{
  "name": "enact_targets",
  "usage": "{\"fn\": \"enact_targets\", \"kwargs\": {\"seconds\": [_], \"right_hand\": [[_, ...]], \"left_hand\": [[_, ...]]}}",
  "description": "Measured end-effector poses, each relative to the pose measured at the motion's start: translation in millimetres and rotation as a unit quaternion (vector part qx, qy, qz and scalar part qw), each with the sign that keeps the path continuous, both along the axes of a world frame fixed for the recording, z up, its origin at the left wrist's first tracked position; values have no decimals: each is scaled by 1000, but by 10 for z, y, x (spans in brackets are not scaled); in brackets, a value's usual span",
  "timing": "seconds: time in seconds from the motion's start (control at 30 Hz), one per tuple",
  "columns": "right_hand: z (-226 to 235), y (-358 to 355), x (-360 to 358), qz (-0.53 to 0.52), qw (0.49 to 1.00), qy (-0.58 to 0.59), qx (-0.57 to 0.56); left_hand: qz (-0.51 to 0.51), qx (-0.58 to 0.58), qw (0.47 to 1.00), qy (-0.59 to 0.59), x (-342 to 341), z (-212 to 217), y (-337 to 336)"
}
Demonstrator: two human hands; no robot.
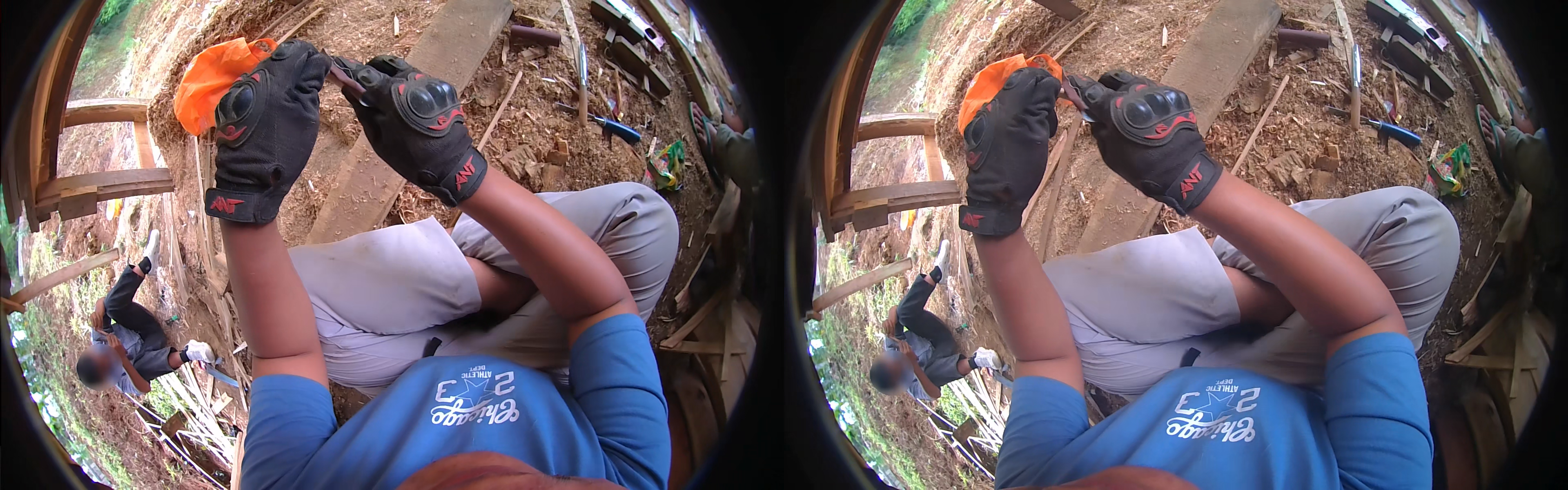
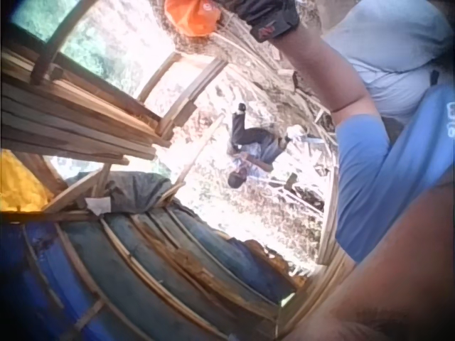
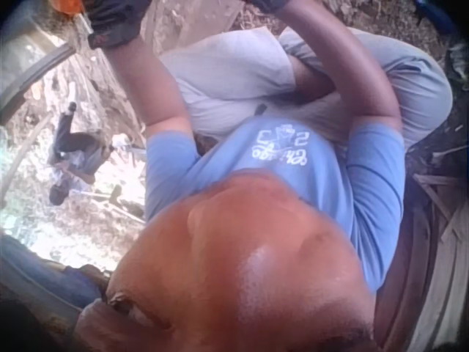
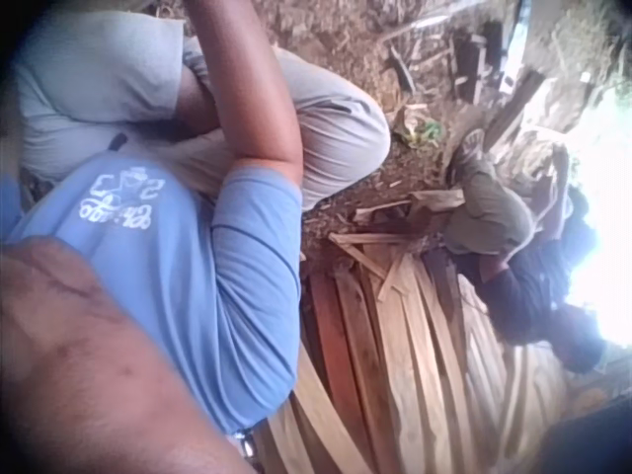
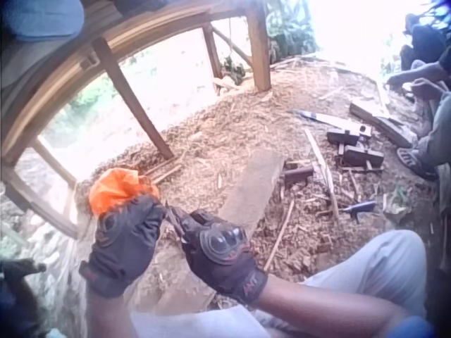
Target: The person sits on the ground and uses a knife to shave thin strips from a small wooden stick. They repeatedly scrape the blade along the wood to remove shavings and occasionally inspect the stick's surface.
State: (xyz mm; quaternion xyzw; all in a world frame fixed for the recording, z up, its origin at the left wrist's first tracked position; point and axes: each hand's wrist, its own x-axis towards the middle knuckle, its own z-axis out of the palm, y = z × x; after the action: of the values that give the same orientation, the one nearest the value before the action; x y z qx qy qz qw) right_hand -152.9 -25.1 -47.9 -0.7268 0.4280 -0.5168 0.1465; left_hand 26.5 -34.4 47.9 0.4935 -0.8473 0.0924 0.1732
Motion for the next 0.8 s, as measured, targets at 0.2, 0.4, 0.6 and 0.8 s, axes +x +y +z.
{"fn": "enact_targets", "kwargs": {"seconds": [0.2, 0.4, 0.6, 0.8], "right_hand": [[-113, 12, 30, 15, 1000, -16, 14], [-210, -36, -48, 27, 996, 17, 85], [-24, 38, -39, 10, 999, -42, -13], [-315, -87, -63, 78, 987, 6, 141]], "left_hand": [[82, 45, 996, 5, -73, 73, 43], [89, 75, 993, 1, -99, 119, 14], [30, 23, 999, 19, -74, 46, 45], [108, 68, 990, 55, -76, 95, 58]]}}
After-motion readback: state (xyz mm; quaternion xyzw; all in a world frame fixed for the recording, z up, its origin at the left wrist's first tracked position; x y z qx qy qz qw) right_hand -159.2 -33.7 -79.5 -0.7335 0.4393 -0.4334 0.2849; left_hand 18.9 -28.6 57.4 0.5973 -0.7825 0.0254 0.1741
